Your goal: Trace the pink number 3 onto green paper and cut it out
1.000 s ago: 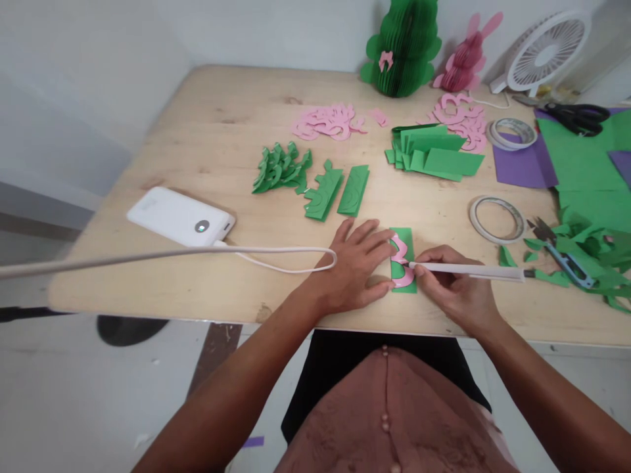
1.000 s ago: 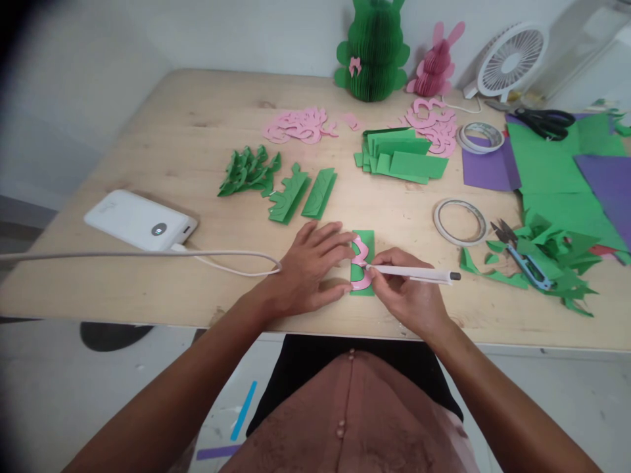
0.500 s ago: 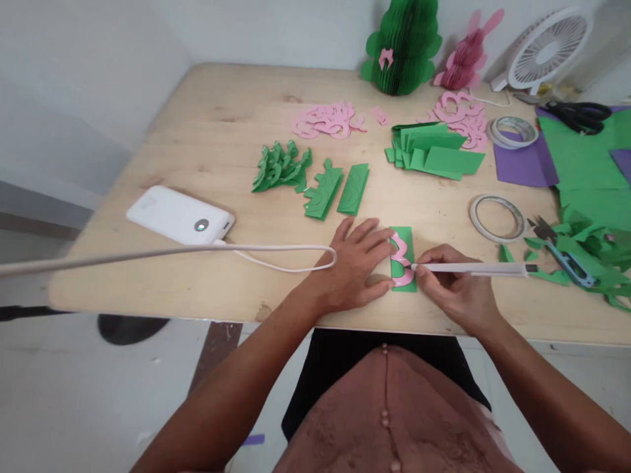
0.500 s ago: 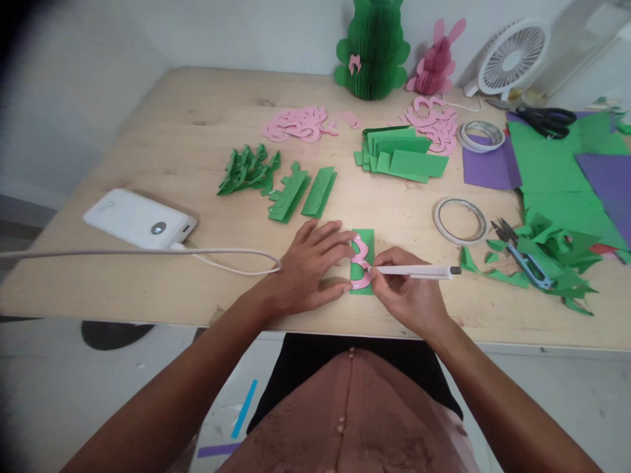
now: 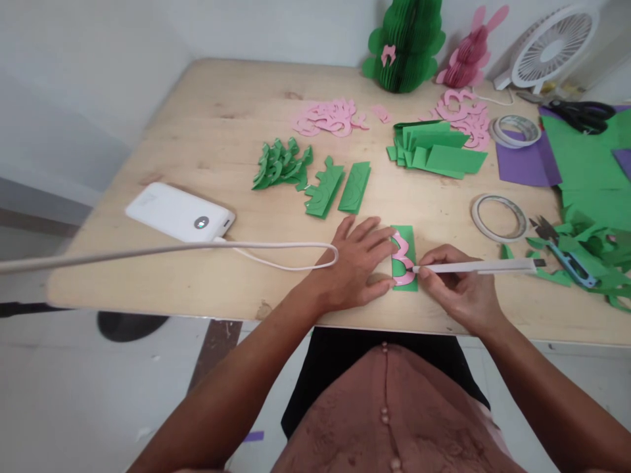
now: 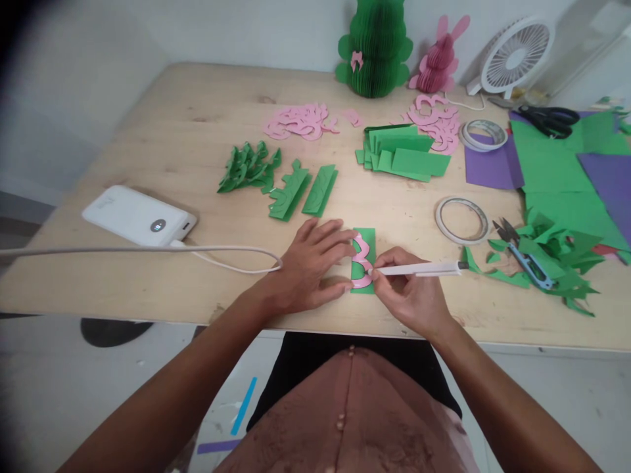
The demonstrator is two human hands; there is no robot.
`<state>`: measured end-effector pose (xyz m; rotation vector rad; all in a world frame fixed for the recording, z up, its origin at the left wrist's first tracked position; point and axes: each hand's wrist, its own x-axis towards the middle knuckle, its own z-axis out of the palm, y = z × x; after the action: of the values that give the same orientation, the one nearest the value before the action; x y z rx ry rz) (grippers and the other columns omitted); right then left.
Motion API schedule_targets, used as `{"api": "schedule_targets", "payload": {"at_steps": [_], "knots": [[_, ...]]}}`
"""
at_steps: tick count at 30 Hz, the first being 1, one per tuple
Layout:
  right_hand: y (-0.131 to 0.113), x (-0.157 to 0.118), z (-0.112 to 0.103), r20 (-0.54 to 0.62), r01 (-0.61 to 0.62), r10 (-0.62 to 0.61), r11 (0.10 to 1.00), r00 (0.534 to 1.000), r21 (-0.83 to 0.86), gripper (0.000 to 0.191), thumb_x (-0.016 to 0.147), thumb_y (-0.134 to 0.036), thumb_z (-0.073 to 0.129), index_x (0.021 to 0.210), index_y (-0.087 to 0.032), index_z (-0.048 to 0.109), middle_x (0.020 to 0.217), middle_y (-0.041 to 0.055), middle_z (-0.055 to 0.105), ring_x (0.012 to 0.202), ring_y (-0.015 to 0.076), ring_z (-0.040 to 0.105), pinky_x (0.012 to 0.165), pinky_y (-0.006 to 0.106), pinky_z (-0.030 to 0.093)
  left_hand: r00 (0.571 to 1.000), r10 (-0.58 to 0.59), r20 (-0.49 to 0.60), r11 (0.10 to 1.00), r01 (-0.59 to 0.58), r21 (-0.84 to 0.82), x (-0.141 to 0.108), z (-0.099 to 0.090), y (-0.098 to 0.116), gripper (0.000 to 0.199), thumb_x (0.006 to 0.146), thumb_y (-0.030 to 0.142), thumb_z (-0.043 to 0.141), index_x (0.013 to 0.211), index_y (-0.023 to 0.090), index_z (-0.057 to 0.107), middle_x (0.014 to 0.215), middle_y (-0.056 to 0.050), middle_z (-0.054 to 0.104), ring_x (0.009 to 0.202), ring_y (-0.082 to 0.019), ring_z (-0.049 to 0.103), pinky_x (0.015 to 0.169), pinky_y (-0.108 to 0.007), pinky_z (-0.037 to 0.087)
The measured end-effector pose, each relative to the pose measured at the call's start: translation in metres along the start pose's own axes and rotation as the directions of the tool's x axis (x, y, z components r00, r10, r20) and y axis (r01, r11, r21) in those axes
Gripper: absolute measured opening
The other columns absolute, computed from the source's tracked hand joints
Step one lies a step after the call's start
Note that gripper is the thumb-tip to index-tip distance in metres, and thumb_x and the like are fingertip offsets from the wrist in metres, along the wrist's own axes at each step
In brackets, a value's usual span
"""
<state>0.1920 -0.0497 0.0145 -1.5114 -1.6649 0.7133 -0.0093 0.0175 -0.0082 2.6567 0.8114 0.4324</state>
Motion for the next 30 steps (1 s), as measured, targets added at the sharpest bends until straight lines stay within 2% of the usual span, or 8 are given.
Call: {"api": "schedule_targets", "payload": {"at_steps": [7, 30], "knots": [[0.0002, -0.0005, -0.0006, 0.041, -0.012, 0.011, 1.0, 0.999, 0.019, 0.005, 0.08, -0.02, 0.063, 0.076, -0.02, 0.06, 0.065, 0.0001, 0.064, 0.053, 0.0116, 0.055, 0.045, 0.022, 0.042, 1.0, 0.001, 0.0, 1.0, -0.001, -0.003, -0.0002, -0.0006, 0.0, 0.042, 0.087, 0.045, 0.056, 0.122, 0.022, 0.056, 0.145, -0.006, 0.049, 0.14, -0.031, 0.032, 0.116, -0.052, 0.016], [0.0022, -0.0015, 0.0006, 0.055, 0.019, -0.021, 0.999, 0.998, 0.032, 0.005, 0.079, -0.015, 0.061, 0.078, -0.019, 0.061, 0.067, -0.0009, 0.062, 0.054, 0.0092, 0.054, 0.045, 0.019, 0.04, 1.0, 0.004, -0.009, 1.0, -0.004, 0.001, -0.0002, -0.0002, -0.0005, 0.042, 0.087, 0.045, 0.056, 0.121, 0.02, 0.056, 0.145, -0.006, 0.049, 0.14, -0.031, 0.032, 0.116, -0.053, 0.017]]}}
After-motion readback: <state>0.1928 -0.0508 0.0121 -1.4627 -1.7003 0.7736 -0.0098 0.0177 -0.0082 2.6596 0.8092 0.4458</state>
